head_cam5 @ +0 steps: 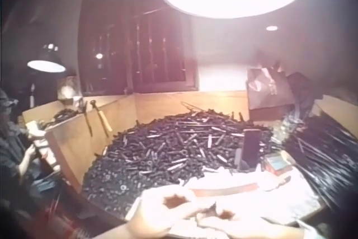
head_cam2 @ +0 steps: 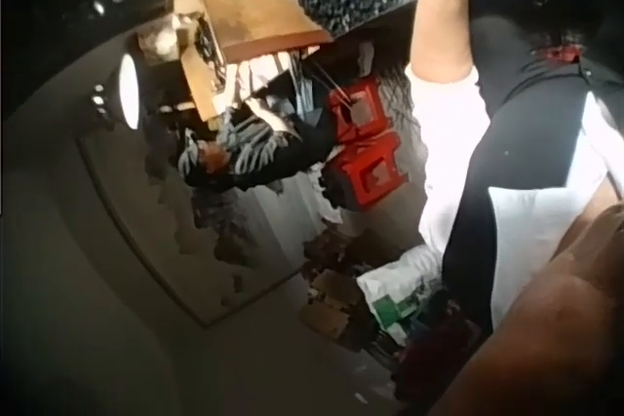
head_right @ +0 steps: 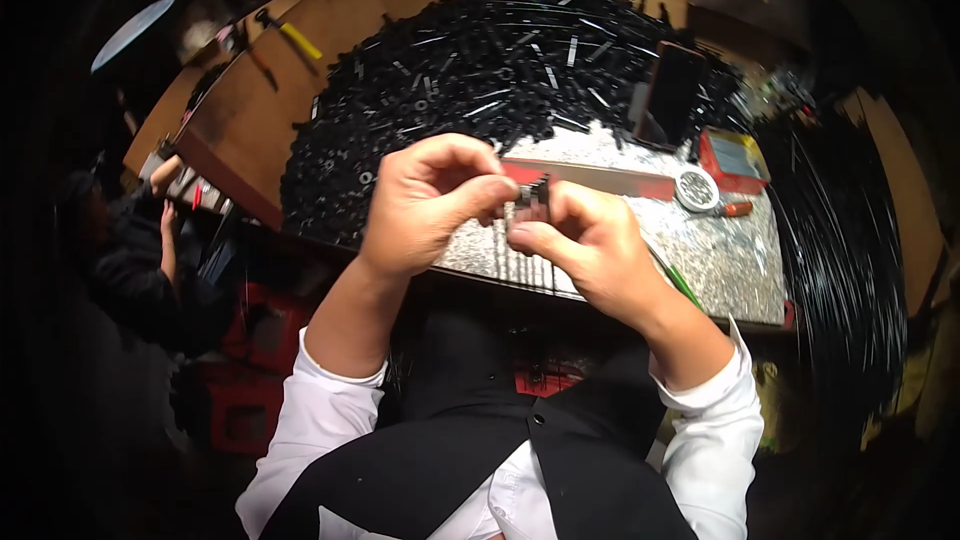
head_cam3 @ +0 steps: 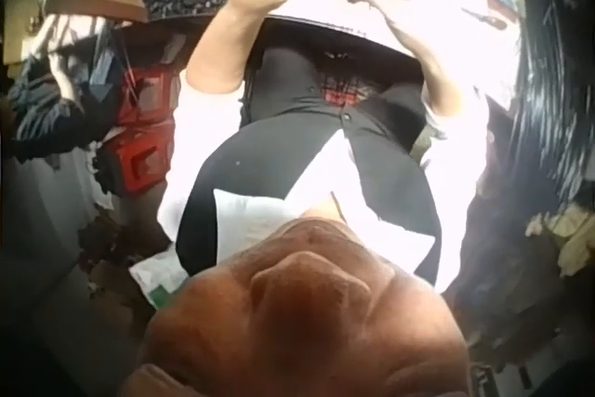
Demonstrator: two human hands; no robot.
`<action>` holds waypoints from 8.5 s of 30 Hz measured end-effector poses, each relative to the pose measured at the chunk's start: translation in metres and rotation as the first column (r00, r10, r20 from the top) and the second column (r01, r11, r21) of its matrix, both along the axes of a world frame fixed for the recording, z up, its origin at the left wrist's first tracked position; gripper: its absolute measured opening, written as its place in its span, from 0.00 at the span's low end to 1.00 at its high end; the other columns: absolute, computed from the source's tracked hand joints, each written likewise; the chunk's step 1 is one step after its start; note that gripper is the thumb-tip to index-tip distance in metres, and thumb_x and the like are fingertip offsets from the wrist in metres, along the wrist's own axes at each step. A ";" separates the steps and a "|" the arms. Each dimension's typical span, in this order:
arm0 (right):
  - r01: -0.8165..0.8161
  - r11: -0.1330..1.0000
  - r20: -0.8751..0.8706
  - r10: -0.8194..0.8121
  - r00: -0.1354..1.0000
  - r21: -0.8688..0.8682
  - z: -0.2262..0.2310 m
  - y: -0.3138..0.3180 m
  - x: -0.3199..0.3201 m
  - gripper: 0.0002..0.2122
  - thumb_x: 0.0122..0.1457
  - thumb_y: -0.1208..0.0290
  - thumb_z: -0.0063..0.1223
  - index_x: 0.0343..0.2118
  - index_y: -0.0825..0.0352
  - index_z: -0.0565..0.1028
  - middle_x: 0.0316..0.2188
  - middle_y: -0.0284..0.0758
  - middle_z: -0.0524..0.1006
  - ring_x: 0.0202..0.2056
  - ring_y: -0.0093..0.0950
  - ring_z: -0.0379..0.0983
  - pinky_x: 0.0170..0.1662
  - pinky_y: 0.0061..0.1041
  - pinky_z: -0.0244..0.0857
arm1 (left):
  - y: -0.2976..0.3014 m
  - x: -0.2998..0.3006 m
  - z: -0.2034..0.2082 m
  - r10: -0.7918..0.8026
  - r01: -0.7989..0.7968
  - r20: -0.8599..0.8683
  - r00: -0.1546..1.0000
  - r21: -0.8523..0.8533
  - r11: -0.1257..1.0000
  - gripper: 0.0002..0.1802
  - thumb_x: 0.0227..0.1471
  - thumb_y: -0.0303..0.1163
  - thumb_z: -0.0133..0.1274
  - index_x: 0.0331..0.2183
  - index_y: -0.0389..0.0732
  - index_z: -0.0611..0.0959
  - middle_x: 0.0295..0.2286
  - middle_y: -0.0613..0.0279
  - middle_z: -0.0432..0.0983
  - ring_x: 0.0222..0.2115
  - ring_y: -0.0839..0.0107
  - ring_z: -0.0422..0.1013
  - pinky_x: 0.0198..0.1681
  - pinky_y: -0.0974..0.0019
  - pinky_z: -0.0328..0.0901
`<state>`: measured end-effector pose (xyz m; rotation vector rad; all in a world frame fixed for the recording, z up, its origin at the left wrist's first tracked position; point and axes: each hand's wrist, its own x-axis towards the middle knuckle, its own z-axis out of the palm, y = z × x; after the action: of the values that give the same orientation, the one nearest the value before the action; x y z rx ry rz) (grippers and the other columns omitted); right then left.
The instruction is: Assembling small black plastic components onto metal rods using pliers and a hammer at a factory workbench.
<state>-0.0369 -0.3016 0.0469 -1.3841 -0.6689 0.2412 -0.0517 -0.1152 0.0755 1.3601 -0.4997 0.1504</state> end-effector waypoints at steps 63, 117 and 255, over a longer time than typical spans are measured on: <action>-0.173 0.967 -0.179 0.207 0.962 0.187 -0.004 0.011 0.006 0.07 0.59 0.77 0.51 0.37 0.71 0.67 0.30 0.34 0.74 0.30 0.22 0.74 0.34 0.22 0.71 | 0.003 0.001 -0.020 -0.165 0.165 0.021 0.986 -0.258 0.952 0.16 0.49 0.18 0.53 0.43 0.33 0.75 0.43 0.55 0.72 0.43 0.71 0.69 0.50 0.68 0.64; 0.295 0.944 0.341 -0.231 0.911 -0.150 -0.014 0.006 0.021 0.11 0.52 0.72 0.61 0.22 0.68 0.68 0.18 0.30 0.70 0.21 0.17 0.62 0.25 0.20 0.60 | -0.011 0.006 0.004 0.243 -0.303 0.226 0.944 0.294 0.906 0.16 0.46 0.20 0.58 0.39 0.30 0.77 0.28 0.57 0.79 0.29 0.77 0.75 0.32 0.75 0.70; -0.005 0.659 0.200 0.235 0.951 -0.752 -0.064 -0.044 -0.061 0.23 0.43 0.86 0.49 0.47 0.72 0.65 0.36 0.46 0.68 0.39 0.46 0.68 0.42 0.36 0.63 | 0.007 -0.044 -0.145 0.109 -0.107 -0.001 0.994 0.148 0.983 0.38 0.24 0.63 0.63 0.29 0.38 0.77 0.22 0.68 0.71 0.22 0.81 0.64 0.26 0.77 0.61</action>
<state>-0.0980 -0.3457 -0.0171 -2.2085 -0.9633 0.4695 -0.0956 -0.1085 -0.0697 1.5329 -0.4365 0.1994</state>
